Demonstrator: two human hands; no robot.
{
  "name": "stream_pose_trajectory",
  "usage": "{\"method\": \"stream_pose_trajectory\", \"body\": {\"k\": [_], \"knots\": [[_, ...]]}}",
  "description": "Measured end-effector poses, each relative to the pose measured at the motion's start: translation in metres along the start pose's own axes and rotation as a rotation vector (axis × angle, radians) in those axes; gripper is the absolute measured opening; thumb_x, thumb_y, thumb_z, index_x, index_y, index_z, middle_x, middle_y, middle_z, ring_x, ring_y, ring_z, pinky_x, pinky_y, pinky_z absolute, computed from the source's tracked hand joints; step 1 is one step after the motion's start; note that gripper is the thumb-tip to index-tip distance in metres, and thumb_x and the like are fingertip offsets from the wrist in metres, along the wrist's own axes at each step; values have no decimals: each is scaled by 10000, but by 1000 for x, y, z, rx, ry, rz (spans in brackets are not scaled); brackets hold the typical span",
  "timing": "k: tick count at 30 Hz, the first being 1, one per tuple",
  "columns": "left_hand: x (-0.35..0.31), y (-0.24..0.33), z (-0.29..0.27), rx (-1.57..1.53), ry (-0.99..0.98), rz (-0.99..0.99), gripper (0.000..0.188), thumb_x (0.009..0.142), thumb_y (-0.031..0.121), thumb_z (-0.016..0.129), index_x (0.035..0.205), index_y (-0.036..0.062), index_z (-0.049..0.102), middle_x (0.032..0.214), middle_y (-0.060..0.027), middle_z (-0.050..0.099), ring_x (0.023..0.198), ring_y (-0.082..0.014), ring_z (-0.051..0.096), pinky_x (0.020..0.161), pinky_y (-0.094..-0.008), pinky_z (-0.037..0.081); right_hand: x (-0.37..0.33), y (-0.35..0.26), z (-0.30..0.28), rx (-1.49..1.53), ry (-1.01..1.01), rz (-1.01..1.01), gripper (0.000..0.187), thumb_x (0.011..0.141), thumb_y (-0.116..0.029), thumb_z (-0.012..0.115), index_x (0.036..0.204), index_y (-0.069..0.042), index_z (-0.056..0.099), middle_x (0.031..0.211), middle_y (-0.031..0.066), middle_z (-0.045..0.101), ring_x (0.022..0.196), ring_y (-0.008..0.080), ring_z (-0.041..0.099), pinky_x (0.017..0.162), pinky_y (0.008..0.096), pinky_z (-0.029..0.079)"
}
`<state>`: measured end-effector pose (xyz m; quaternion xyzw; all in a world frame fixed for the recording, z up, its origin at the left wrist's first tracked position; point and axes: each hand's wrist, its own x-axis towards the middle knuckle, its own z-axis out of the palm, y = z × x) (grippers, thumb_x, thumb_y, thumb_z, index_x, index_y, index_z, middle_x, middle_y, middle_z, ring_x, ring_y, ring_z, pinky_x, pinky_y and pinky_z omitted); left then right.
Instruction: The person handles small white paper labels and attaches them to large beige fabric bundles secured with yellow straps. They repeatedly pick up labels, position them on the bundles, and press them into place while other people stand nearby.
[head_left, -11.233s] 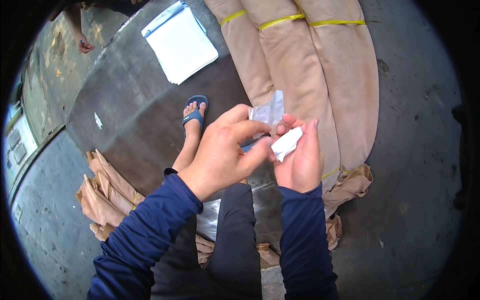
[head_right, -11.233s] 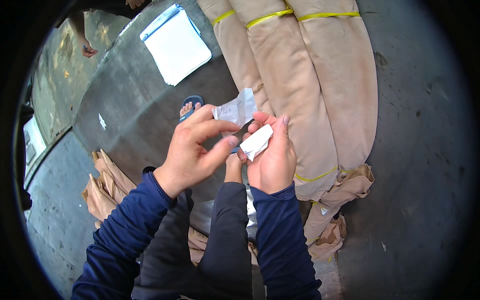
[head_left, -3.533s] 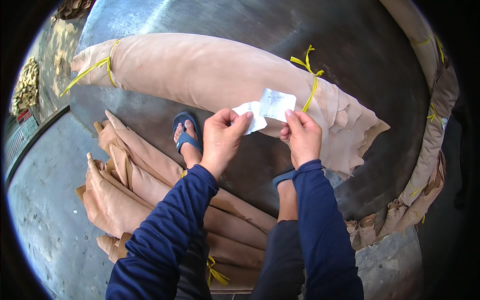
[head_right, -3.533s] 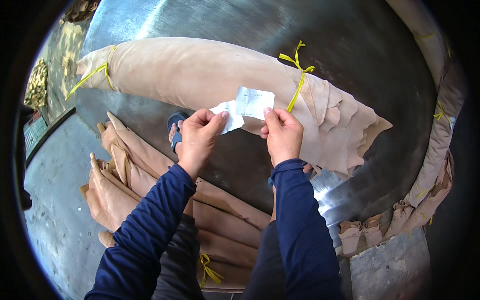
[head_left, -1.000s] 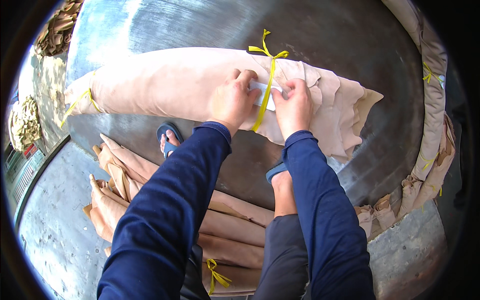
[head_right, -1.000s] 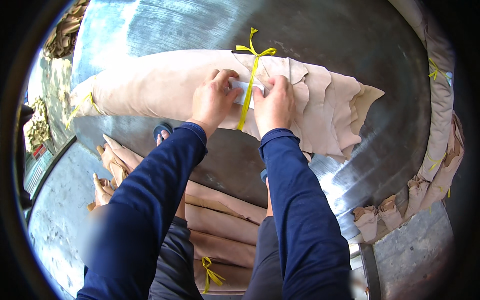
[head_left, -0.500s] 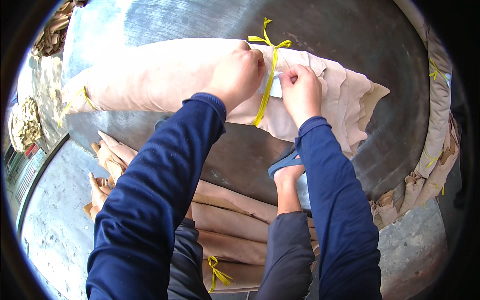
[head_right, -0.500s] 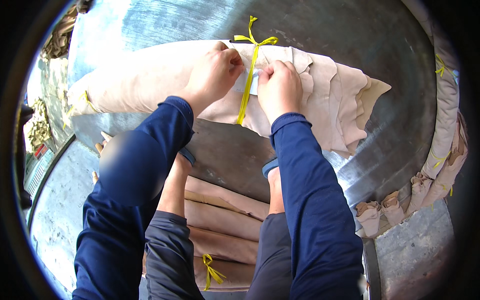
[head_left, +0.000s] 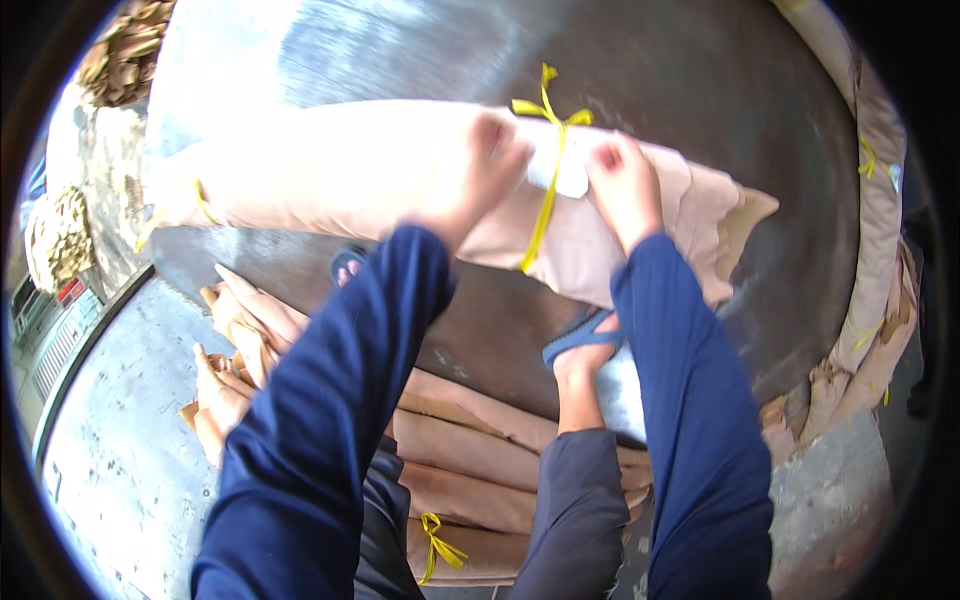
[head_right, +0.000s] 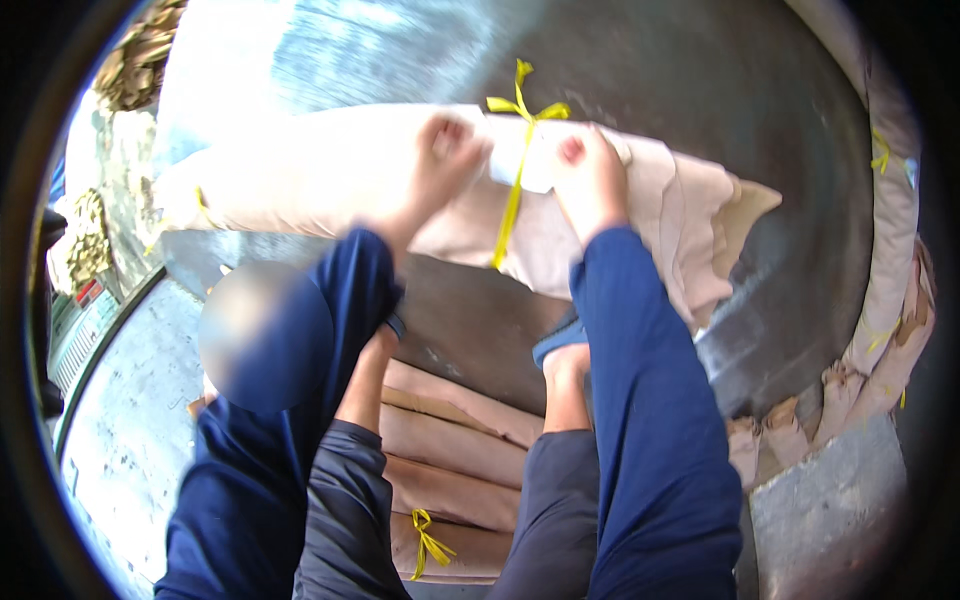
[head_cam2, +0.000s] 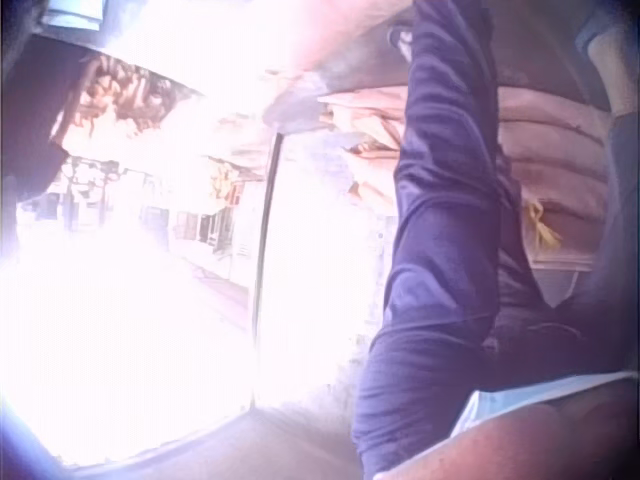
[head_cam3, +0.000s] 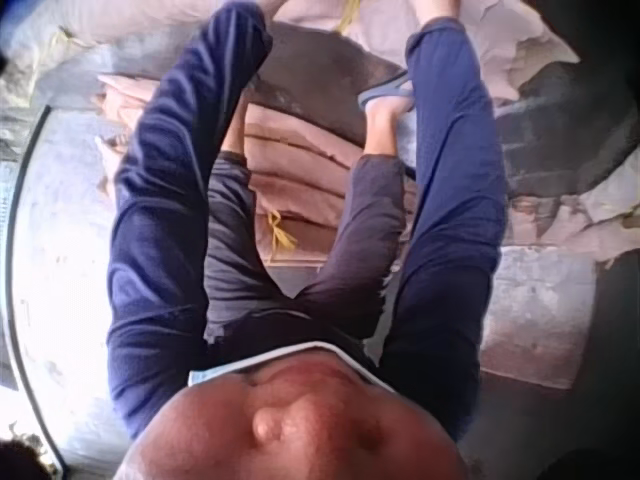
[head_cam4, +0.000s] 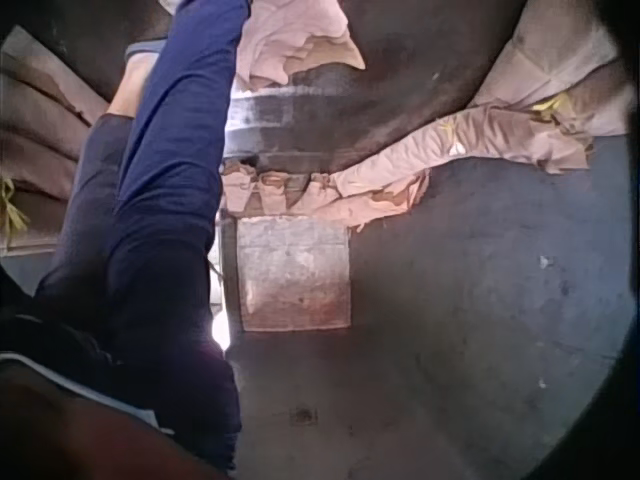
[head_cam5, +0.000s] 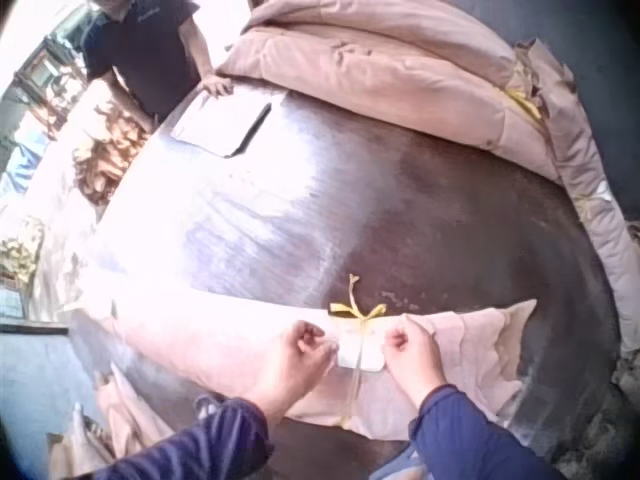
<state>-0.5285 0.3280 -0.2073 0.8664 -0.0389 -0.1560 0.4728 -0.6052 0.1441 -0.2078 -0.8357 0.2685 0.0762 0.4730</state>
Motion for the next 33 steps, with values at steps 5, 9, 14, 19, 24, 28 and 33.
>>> {"method": "stream_pose_trajectory", "body": {"k": [5, 9, 14, 19, 24, 28, 33], "knots": [[-140, -24, -151, -406, 128, -915, 262, 829, 325, 736, 820, 79, 644, 656, 26, 588, 533, -76, 506, 488, -227, 402, -97, 85, -45, -131, 267, 232, 577, 859, -280, 693, 1258, 54, 446, 1184, 201, 521, 1074, 271, 519, 954, 385, 436], [-151, -58, -184, -693, 259, -1337, 704, 796, 437, 753, 1317, 75, 448, 975, -31, 665, 587, -92, 555, 468, -288, 393, -123, 166, -79, -193, 94, 550, 875, 823, -445, 705, 1406, 52, 281, 1381, 274, 392, 1301, 364, 385, 1081, 417, 319], [-84, -143, -170, -761, 364, -1044, 310, 797, 240, 780, 923, 56, 564, 715, -6, 549, 499, -112, 486, 416, -257, 375, -119, 194, -58, 196, 194, 750, 772, 918, -548, 516, 1334, 94, 414, 1354, 224, 465, 1211, 298, 484, 1007, 362, 377], [-32, -156, -231, -786, 381, -972, 264, 803, 204, 771, 886, 60, 566, 702, -11, 563, 487, -131, 507, 400, -268, 399, -114, 61, 16, 206, 338, 765, 698, 923, -456, 565, 1335, 89, 420, 1338, 185, 496, 1202, 272, 494, 1006, 353, 382], [38, -185, -357, -614, 425, -648, 653, 839, 202, 723, 1383, 58, 392, 823, -16, 613, 496, -84, 490, 394, -249, 370, -73, -92, 149, 476, 135, 475, 384, 912, -315, 621, 973, 64, 648, 953, 115, 681, 845, 172, 622, 746, 321, 485], [5, -150, -420, -216, 135, -743, 458, 882, 228, 680, 1221, -53, 555, 888, -108, 685, 656, -102, 570, 569, -235, 423, -23, -164, 233, 247, -109, 279, 538, 857, -477, 607, 886, 57, 672, 845, 309, 635, 890, 442, 626, 748, 467, 498], [-88, -41, -409, -308, -61, -814, 284, 922, 259, 637, 1007, -11, 661, 691, -24, 621, 557, -89, 523, 525, -230, 401, -19, -210, 229, -137, -229, 427, 477, 863, -487, 567, 934, -22, 647, 983, 233, 657, 964, 401, 617, 822, 473, 487]]}}
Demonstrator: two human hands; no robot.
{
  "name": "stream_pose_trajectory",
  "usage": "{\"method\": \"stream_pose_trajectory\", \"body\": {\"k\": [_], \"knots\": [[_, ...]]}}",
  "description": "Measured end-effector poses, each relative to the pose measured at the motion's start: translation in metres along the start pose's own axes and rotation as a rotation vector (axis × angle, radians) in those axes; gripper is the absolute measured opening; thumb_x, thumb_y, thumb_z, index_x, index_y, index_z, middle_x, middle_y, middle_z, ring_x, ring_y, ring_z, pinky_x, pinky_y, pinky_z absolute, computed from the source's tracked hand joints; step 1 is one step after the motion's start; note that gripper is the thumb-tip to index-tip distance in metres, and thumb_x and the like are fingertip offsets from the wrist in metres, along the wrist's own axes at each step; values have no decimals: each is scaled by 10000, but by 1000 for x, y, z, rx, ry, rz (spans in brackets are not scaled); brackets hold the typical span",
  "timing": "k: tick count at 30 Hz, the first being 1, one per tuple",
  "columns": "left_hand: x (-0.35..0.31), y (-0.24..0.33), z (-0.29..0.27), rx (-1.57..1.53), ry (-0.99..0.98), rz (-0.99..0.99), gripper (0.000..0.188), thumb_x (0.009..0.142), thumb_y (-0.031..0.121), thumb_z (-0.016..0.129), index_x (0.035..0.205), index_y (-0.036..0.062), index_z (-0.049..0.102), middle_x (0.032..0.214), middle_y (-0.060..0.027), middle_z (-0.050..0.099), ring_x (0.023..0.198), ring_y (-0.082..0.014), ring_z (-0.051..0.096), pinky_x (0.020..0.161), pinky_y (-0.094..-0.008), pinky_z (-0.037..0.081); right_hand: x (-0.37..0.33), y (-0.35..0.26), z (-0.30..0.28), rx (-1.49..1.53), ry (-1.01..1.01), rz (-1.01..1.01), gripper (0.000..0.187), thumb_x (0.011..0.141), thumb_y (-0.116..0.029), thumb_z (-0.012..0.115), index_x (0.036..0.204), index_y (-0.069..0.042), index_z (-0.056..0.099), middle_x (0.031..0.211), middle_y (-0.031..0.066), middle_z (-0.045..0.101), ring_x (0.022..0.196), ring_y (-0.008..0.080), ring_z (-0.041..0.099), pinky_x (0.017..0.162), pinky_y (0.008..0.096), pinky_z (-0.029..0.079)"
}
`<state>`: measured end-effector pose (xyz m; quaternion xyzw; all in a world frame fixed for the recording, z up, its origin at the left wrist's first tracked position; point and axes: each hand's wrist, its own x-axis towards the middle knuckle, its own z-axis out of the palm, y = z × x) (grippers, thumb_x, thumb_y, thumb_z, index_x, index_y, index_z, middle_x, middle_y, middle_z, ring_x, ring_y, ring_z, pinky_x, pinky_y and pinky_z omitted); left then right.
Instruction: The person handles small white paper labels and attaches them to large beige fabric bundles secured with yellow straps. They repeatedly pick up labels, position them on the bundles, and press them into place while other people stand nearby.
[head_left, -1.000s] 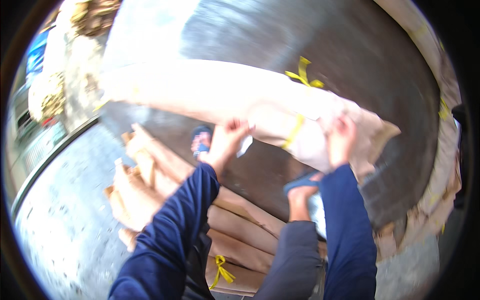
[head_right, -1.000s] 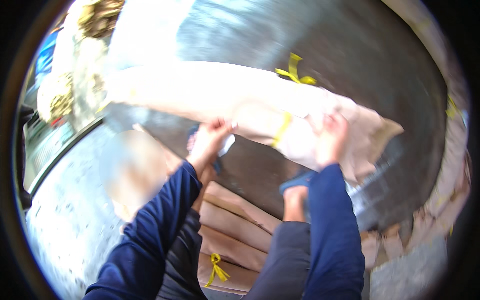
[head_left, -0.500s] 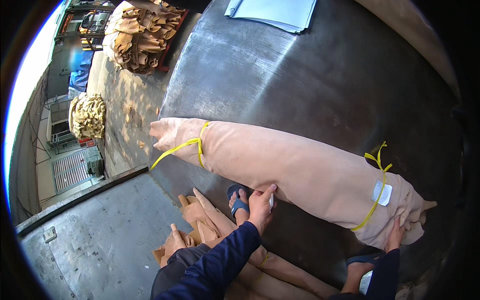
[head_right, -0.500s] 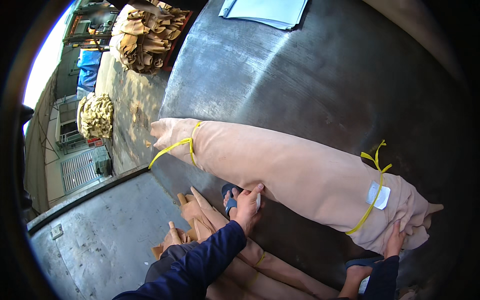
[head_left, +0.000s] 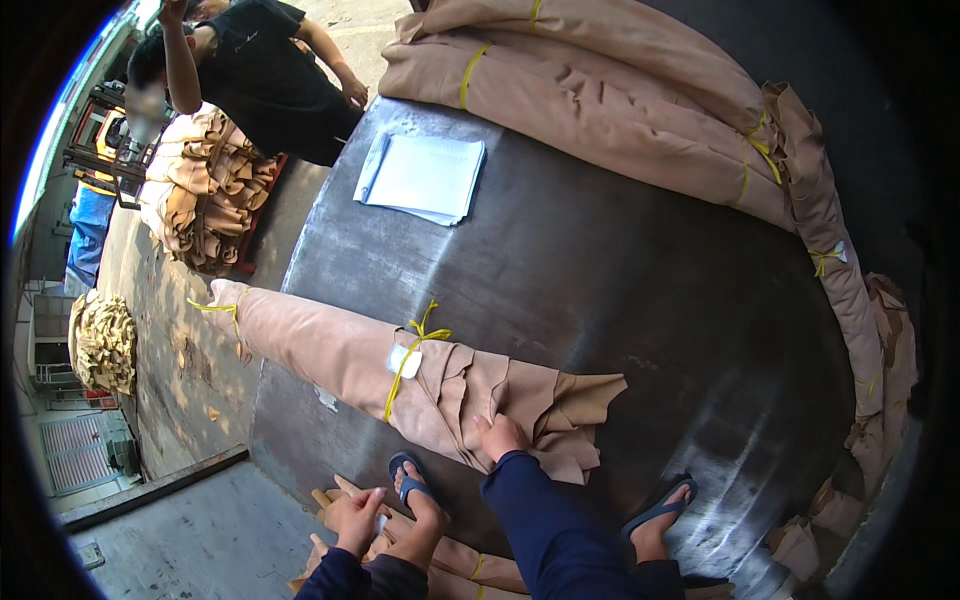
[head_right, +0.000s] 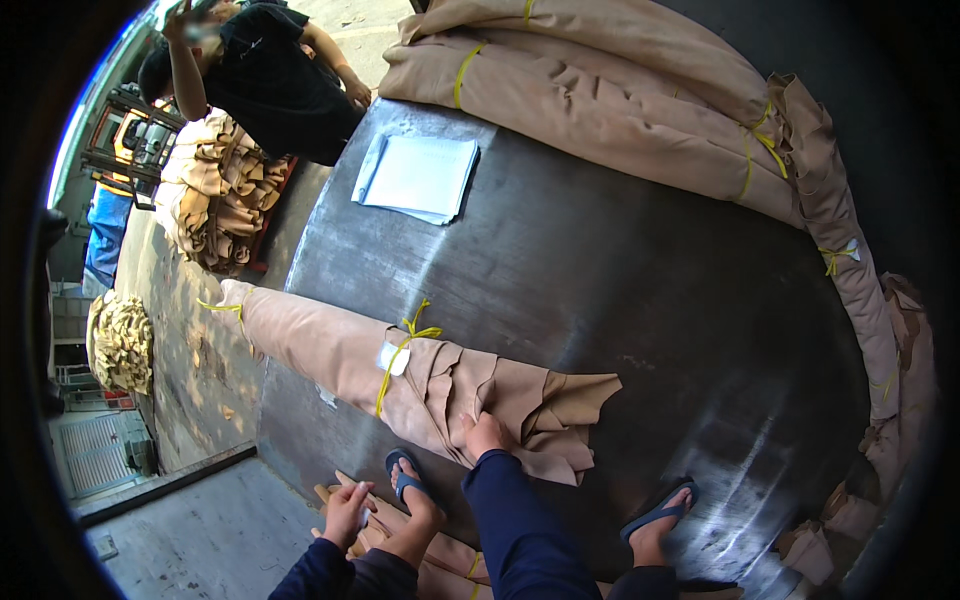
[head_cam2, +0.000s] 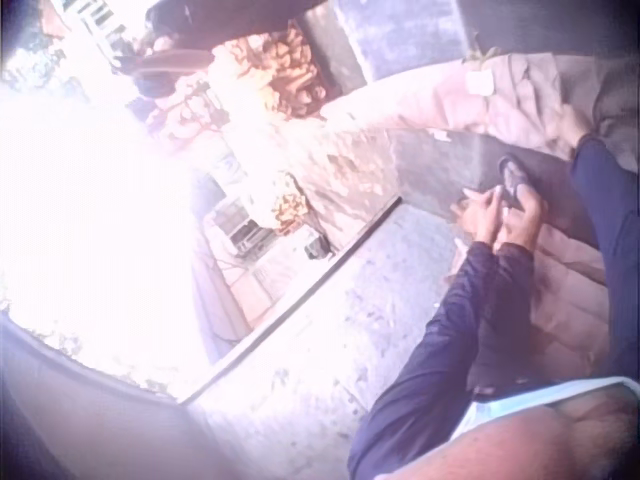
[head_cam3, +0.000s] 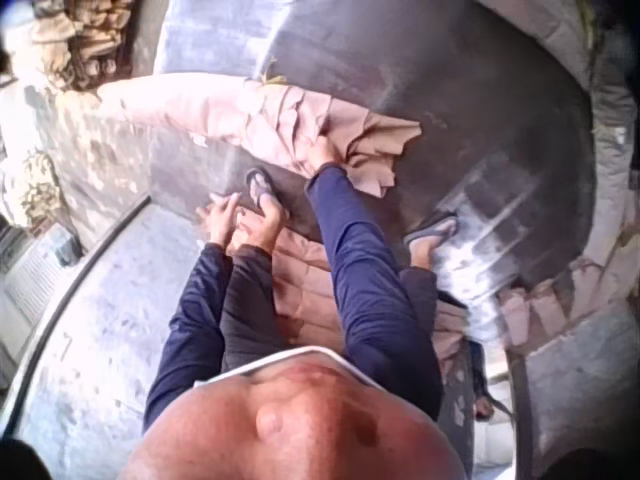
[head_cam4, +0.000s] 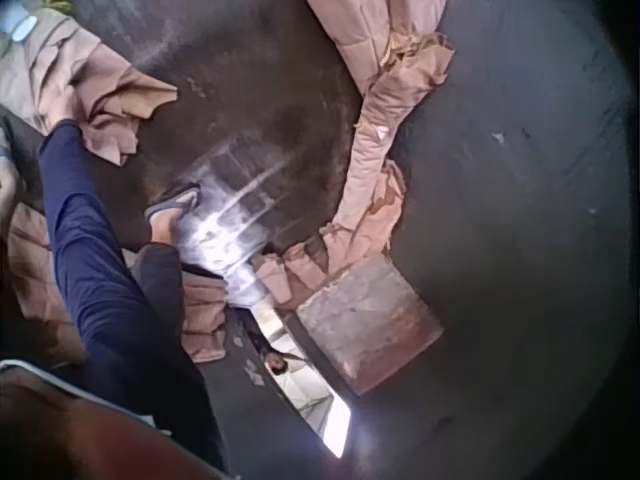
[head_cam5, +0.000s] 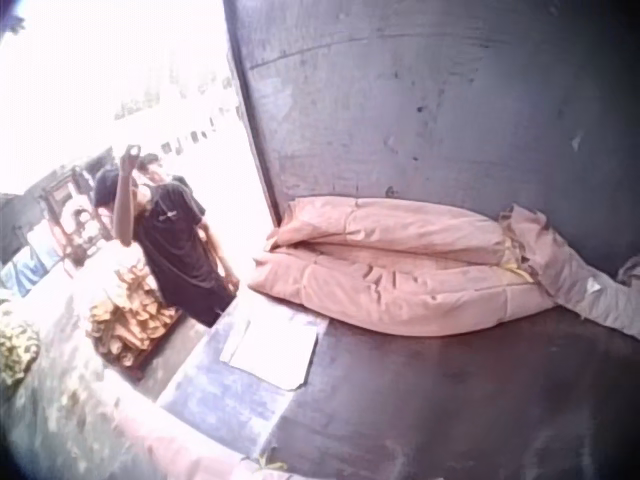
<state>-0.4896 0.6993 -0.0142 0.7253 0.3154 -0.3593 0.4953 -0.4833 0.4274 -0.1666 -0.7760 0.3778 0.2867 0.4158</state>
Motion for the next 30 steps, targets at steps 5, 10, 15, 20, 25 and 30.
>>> {"method": "stream_pose_trajectory", "body": {"k": [5, 10, 15, 20, 25, 30], "knots": [[-100, -22, 90, 223, -139, -8, 336, 912, 329, 651, 872, -3, 683, 649, 30, 563, 564, -50, 473, 518, -217, 371, -57, 117, -86, -5, -7, 92, 211, 855, -308, 613, 879, -98, 624, 939, 168, 670, 944, 358, 626, 805, 455, 497], [-205, -2, 215, -34, -328, -142, 293, 915, 276, 653, 1023, 7, 610, 724, 24, 560, 626, -66, 526, 562, -215, 437, -187, 281, -252, -202, 284, 7, 218, 849, -299, 626, 881, -87, 664, 861, 163, 686, 858, 334, 661, 770, 421, 510], [-282, 72, 384, -67, -491, -31, 151, 886, 163, 677, 873, 19, 634, 736, -10, 606, 639, -77, 539, 586, -233, 438, -279, 279, -422, 721, -139, 208, 320, 916, -298, 628, 1026, 0, 587, 910, 98, 662, 791, 176, 664, 666, 288, 541], [-314, 160, 500, 54, -497, 428, 219, 847, 208, 720, 861, 8, 631, 720, -33, 624, 696, -78, 570, 598, -245, 466, -292, 188, -512, 1009, -129, -166, 321, 931, -244, 624, 1097, 13, 530, 960, 89, 652, 828, 146, 652, 703, 286, 555], [-276, 236, 518, -366, -733, 297, 106, 911, 75, 629, 963, -13, 601, 869, -23, 626, 791, -79, 582, 713, -216, 472, -240, 109, -553, 954, 97, -279, 175, 923, -154, 629, 959, 17, 617, 858, 40, 652, 788, 86, 617, 672, 237, 519], [-211, 318, 492, -457, -856, 127, 204, 890, 83, 661, 1054, -12, 587, 950, -51, 636, 864, -111, 624, 773, -247, 512, -175, 33, -570, 789, 123, -343, 180, 920, -146, 639, 904, 33, 626, 789, 10, 629, 718, 43, 549, 636, 205, 442]]}}
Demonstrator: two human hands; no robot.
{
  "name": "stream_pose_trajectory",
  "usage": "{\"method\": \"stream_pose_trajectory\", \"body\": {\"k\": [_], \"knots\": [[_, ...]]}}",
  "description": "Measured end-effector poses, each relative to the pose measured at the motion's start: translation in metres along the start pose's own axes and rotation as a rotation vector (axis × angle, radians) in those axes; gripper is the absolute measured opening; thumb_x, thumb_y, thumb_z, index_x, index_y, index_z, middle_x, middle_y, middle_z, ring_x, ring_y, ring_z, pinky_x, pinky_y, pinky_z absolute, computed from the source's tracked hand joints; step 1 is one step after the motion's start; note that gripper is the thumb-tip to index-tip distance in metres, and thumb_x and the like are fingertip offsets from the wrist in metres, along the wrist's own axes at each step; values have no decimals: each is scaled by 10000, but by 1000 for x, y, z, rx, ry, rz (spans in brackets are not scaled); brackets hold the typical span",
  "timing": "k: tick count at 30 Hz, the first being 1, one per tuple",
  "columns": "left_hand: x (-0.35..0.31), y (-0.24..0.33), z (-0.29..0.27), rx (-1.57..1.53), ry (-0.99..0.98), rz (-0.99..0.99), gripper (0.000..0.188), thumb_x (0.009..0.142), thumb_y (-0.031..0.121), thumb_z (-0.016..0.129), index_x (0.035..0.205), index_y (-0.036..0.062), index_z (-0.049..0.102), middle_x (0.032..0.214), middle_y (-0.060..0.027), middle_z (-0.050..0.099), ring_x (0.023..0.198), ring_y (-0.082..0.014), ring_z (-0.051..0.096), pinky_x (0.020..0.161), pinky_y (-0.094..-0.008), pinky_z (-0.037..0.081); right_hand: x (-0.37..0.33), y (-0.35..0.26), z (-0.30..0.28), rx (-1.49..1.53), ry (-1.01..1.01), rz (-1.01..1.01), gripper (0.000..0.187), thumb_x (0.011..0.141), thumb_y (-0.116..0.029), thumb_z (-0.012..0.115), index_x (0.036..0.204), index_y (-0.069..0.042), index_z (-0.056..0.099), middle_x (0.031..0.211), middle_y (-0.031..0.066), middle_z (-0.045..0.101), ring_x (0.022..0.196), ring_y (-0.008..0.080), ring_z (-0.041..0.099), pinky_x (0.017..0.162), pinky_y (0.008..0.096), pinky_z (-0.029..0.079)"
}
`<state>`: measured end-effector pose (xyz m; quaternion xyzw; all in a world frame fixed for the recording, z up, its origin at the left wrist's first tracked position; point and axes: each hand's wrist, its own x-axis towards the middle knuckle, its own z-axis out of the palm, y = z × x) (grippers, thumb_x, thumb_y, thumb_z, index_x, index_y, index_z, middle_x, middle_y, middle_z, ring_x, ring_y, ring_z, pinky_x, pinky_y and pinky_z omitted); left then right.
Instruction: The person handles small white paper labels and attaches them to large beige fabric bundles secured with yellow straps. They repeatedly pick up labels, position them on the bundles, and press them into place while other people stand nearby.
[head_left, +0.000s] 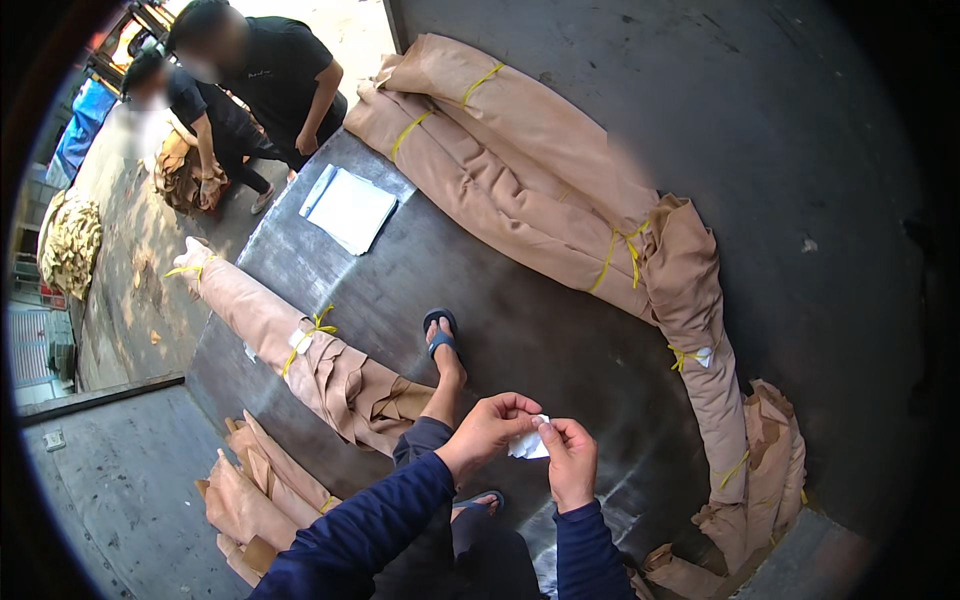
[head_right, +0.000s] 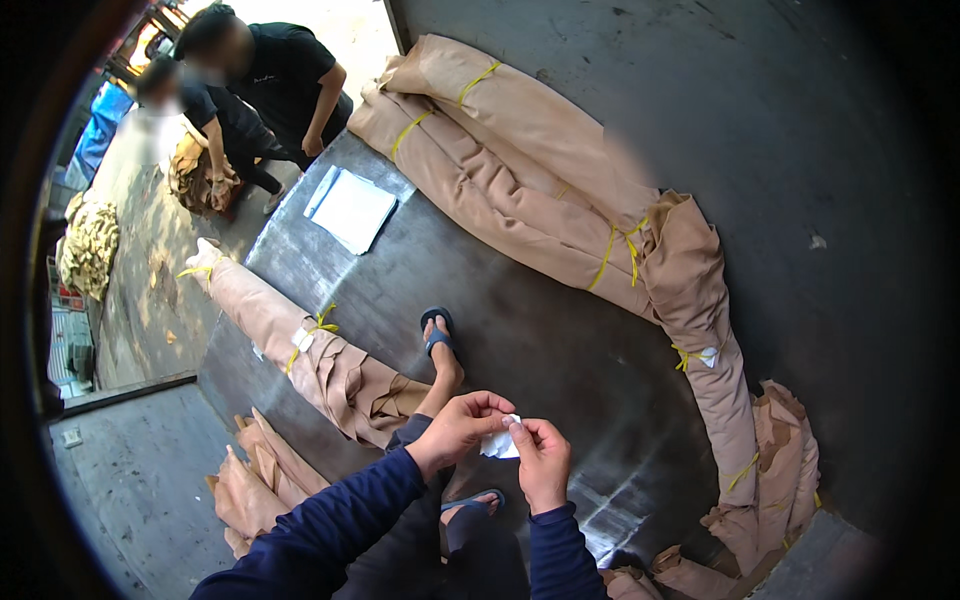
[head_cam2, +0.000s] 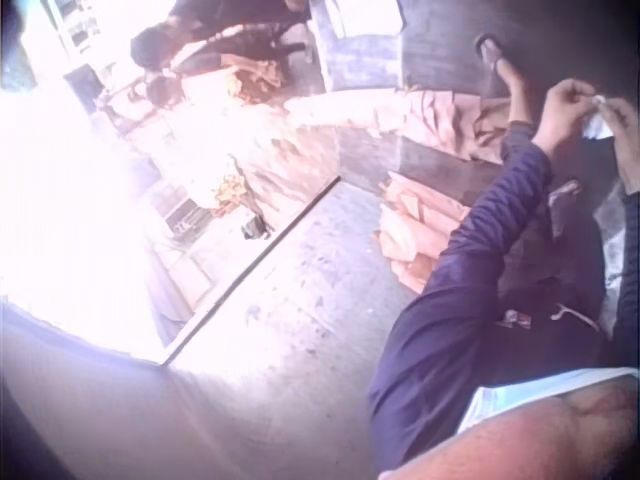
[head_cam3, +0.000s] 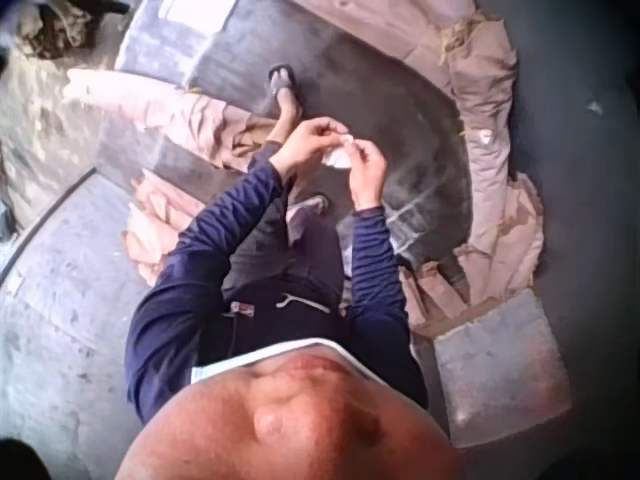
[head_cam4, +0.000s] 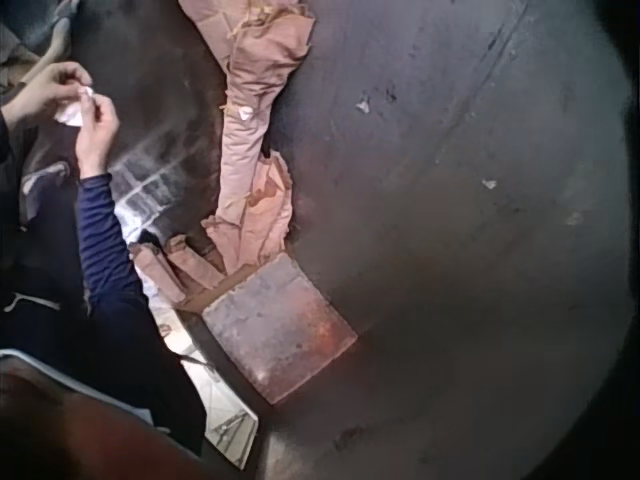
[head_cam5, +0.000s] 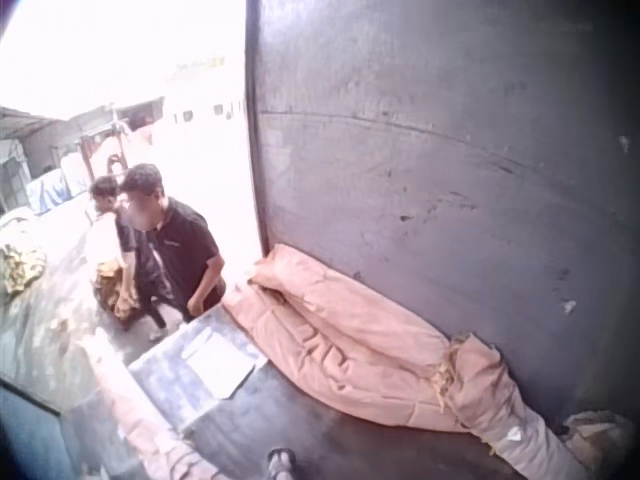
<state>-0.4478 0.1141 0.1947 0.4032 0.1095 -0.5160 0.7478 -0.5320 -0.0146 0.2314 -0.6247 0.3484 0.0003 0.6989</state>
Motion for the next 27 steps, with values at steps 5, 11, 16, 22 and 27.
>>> {"method": "stream_pose_trajectory", "body": {"k": [5, 11, 16, 22, 27], "knots": [[68, 99, -52, 301, 59, -12, 191, 860, 114, 706, 984, -3, 620, 860, -21, 642, 767, -95, 608, 694, -235, 496, 120, -29, 57, 47, 57, 194, 183, 947, -148, 592, 921, 32, 615, 830, 23, 629, 754, 59, 559, 685, 220, 463], [115, 199, -90, 106, 396, 126, 81, 872, 53, 658, 929, 4, 628, 817, -20, 639, 726, -80, 594, 670, -230, 481, 228, -87, 127, 136, -121, 225, 195, 945, -159, 592, 953, 36, 594, 810, 71, 656, 664, 98, 623, 584, 226, 508], [138, 236, -92, -63, 444, 197, 157, 861, 82, 686, 961, -24, 629, 846, -51, 659, 733, -100, 622, 670, -233, 517, 283, -113, 145, 54, -195, 250, 180, 937, -148, 600, 926, 31, 592, 756, 69, 656, 605, 102, 618, 578, 228, 514], [167, 223, -82, -115, 543, 199, 135, 866, 77, 679, 942, -21, 627, 818, -47, 647, 706, -93, 600, 646, -242, 535, 330, -105, 132, 137, -242, 363, 194, 948, -170, 583, 911, 21, 589, 793, 84, 659, 635, 115, 629, 601, 245, 538], [201, 192, -63, -235, 664, 327, 102, 879, 52, 648, 952, -17, 631, 818, -43, 644, 695, -95, 596, 634, -249, 513, 351, -92, 93, 115, -275, 364, 193, 946, -168, 586, 900, 19, 588, 790, 84, 658, 616, 117, 621, 596, 241, 529]]}}
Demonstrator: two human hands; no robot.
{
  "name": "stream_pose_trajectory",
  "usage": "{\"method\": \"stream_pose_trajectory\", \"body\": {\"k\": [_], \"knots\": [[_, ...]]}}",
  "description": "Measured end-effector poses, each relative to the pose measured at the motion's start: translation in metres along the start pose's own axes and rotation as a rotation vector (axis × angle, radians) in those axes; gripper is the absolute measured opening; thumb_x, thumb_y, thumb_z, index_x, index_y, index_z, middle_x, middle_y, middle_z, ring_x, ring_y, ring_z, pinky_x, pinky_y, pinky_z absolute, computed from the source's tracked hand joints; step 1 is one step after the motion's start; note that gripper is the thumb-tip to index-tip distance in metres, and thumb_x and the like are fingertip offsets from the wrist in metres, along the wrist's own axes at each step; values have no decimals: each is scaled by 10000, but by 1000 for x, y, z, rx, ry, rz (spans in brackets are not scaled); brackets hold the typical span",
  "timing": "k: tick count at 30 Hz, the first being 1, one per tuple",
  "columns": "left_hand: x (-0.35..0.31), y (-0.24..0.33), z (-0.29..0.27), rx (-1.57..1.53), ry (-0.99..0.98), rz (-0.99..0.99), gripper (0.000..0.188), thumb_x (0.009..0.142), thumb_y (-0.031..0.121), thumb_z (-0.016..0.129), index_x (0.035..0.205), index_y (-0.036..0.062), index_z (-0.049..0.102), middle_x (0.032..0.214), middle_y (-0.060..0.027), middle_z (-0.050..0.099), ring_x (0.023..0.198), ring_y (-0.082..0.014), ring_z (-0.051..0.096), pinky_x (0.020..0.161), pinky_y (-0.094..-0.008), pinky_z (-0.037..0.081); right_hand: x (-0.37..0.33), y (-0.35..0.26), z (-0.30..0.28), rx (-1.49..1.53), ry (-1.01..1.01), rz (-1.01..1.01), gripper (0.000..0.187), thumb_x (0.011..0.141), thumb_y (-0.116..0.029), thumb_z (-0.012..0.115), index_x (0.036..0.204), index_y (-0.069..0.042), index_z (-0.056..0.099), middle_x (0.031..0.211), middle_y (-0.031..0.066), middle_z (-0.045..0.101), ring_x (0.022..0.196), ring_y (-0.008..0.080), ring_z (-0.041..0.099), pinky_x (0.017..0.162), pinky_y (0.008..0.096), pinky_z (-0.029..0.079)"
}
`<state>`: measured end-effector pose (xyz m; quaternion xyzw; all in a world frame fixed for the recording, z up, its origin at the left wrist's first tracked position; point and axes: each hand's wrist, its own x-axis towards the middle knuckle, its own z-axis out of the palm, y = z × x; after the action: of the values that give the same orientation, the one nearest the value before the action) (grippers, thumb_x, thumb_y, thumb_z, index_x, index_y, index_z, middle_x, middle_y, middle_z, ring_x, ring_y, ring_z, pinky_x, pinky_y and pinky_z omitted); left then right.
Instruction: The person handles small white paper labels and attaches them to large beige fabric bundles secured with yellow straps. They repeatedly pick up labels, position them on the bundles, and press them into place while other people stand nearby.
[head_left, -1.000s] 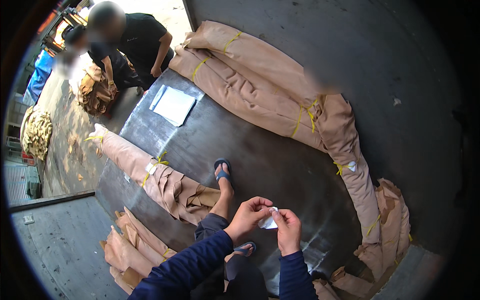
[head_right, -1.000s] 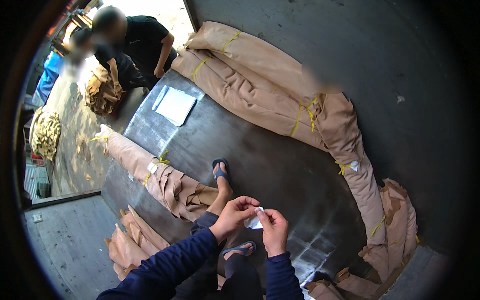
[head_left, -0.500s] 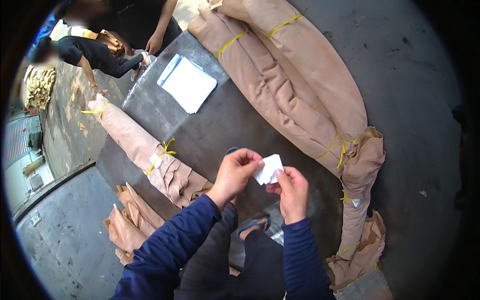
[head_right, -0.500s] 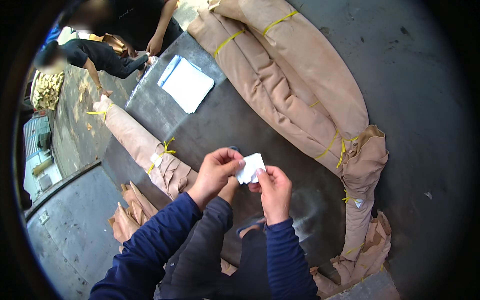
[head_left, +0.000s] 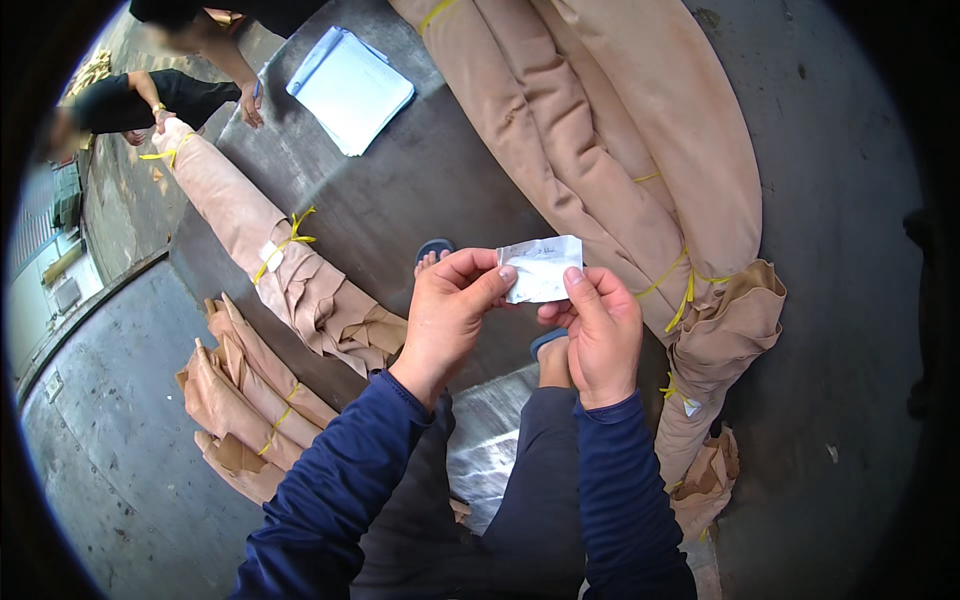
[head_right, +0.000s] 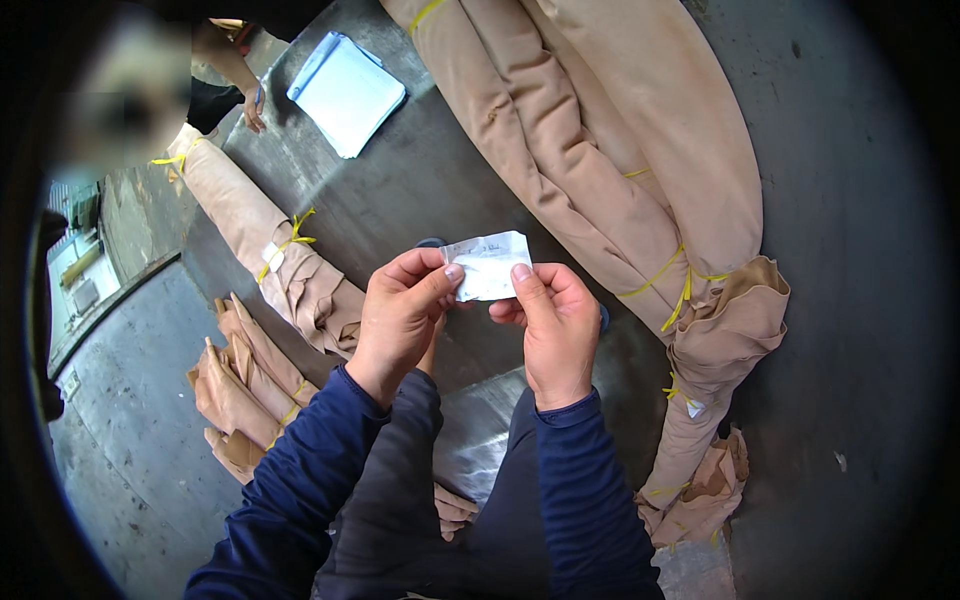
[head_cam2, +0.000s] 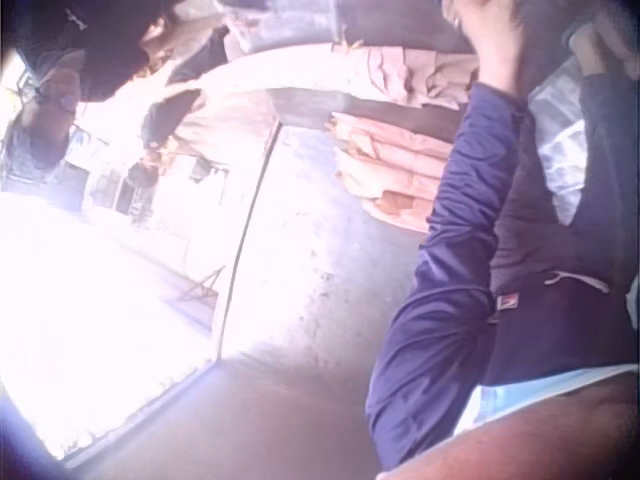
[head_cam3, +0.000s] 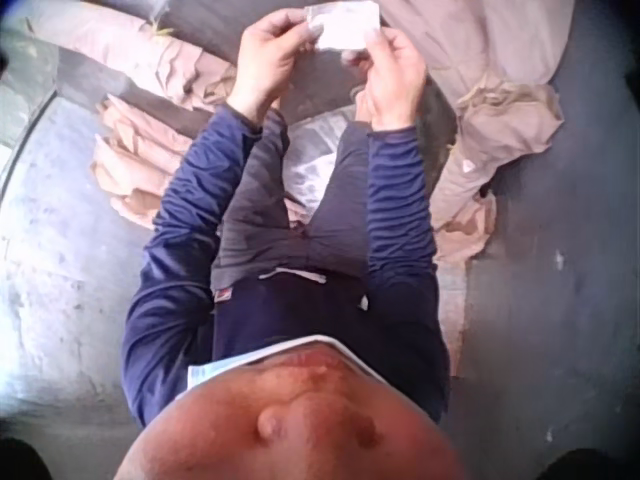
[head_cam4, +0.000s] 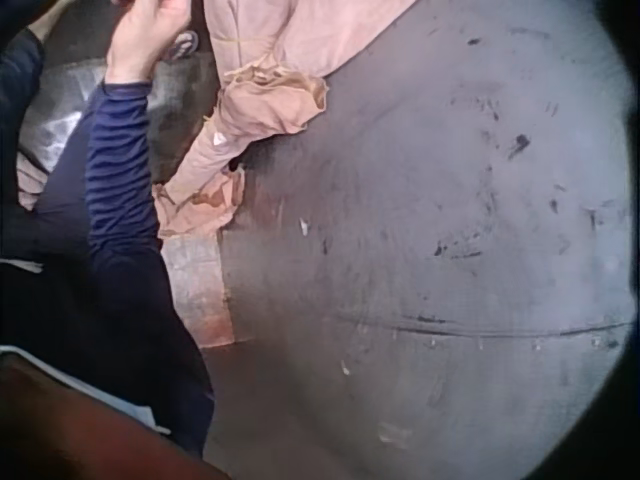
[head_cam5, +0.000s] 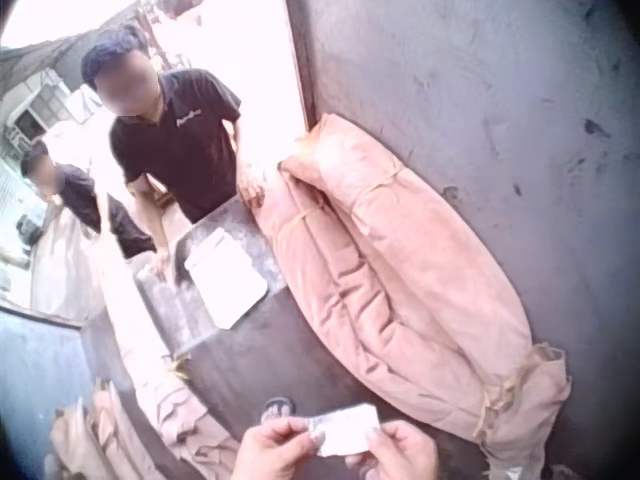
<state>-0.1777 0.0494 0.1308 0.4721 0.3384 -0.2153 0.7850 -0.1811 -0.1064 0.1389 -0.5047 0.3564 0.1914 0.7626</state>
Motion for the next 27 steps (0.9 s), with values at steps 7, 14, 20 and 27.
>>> {"method": "stream_pose_trajectory", "body": {"k": [7, 14, 20, 27], "knots": [[1, -56, 37, -164, 14, -87, 148, 928, 114, 590, 973, -23, 622, 811, -61, 641, 705, -151, 630, 642, -290, 527, 5, 4, -65, 11, 9, 71, 196, 946, -168, 581, 879, 16, 583, 783, 84, 655, 613, 121, 614, 580, 239, 500], [1, -72, 51, -110, -63, -119, 202, 938, 171, 597, 964, -26, 631, 801, -48, 641, 701, -114, 611, 681, -252, 509, 1, 6, -92, 76, 29, 12, 177, 946, -159, 574, 880, 6, 583, 785, 78, 656, 614, 123, 606, 584, 240, 484], [-14, -93, 39, 103, -118, -162, 116, 889, 85, 659, 877, -17, 605, 777, -46, 641, 687, -104, 620, 638, -230, 501, 4, 23, -104, -37, -1, -25, 165, 944, -160, 591, 880, -8, 595, 748, 45, 640, 616, 96, 593, 583, 230, 468], [-120, -98, -60, 738, 231, -289, 245, 888, 142, 653, 691, 9, 593, 591, -26, 596, 529, -74, 556, 470, -237, 425, 62, 34, -143, -471, 93, -136, 145, 900, -150, 639, 896, -6, 615, 754, 36, 642, 626, 95, 591, 595, 243, 489]]}}
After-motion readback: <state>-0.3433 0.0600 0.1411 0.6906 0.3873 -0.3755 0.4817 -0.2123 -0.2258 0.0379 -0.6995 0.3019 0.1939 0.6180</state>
